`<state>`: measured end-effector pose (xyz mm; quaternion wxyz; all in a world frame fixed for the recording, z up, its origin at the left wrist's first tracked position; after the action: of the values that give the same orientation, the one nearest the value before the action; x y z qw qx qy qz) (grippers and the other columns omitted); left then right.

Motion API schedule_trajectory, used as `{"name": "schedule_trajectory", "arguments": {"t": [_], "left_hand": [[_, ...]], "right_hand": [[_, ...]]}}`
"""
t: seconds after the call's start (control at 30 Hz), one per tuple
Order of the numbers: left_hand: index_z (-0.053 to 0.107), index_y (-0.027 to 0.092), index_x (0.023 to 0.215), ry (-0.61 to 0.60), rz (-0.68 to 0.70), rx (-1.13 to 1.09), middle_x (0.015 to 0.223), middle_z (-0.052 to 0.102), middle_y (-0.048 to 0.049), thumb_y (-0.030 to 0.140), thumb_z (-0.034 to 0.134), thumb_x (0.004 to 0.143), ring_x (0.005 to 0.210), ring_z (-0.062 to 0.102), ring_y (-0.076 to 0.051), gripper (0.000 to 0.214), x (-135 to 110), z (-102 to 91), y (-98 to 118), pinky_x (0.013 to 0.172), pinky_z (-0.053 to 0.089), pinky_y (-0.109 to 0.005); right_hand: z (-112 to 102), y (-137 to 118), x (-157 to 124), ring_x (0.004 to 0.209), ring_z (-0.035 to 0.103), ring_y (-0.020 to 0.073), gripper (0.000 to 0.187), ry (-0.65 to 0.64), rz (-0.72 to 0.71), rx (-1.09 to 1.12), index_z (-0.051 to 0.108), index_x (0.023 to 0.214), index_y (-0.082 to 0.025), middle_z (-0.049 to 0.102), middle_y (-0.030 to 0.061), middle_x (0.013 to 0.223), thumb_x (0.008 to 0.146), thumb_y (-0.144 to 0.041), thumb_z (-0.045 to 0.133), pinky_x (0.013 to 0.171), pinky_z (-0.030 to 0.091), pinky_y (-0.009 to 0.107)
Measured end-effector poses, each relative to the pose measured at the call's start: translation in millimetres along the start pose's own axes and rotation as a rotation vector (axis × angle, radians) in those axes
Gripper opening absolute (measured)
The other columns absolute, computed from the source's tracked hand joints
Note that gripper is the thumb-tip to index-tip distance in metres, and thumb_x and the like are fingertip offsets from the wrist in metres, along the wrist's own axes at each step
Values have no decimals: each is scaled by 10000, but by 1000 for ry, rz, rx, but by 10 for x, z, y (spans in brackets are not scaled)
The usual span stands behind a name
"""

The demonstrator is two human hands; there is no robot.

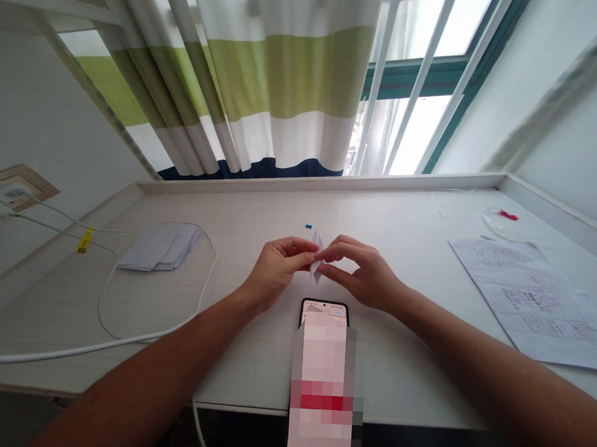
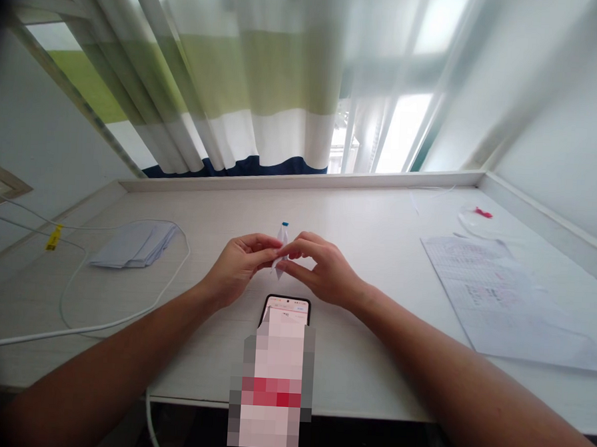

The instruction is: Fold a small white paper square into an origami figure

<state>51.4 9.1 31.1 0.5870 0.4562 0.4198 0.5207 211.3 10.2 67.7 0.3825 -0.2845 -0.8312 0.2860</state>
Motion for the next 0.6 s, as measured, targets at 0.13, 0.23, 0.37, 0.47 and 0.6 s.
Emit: {"name": "schedule_trajectory", "arguments": {"t": [0.13,0.23,0.37,0.47,0.6], "left_hand": [[835,182,937,-72,23,-15,936,805,-76,192,716,819,891,733,-187,168,-9,53,-7,897,589,-370],[841,193,945,-103,66,5,944,809,-66,140,717,785,902,726,-186,210,-21,79,9,911,581,-362],[842,200,959,-123,95,37,960,817,-70,224,836,782,888,727,-174,179,-43,103,33,910,577,-346],[843,212,985,-150,114,60,1004,822,-80,299,856,805,912,736,-176,200,-61,137,64,918,577,-343],[846,202,948,-124,128,103,947,823,-83,354,858,816,877,738,-185,202,-64,147,83,889,584,-346]], "right_hand": [[-46,4,-10,761,627,178,204,92,45,-29,673,885,-240,699,36,849,1000,-404,635,651,507,326],[-84,9,-23,711,612,168,247,162,108,-29,635,863,-237,705,30,797,1018,-425,594,583,473,300],[-106,-4,-30,662,598,153,269,208,127,-19,627,843,-234,701,17,754,1009,-445,614,575,469,295],[-106,-10,-36,635,588,144,278,217,139,-31,612,835,-235,705,10,743,1013,-449,612,615,485,311],[-87,-11,-46,628,588,137,260,205,146,-29,590,850,-233,708,5,744,1031,-419,581,640,490,316]]}}
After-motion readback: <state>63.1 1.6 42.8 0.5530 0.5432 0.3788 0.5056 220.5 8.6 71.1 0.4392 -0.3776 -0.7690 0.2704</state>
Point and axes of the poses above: each hand's wrist, its own x-axis towards the middle knuckle, its own z-axis out of the palm, y = z × x, the point moved 6 cm from there along x, towards the middle knuckle
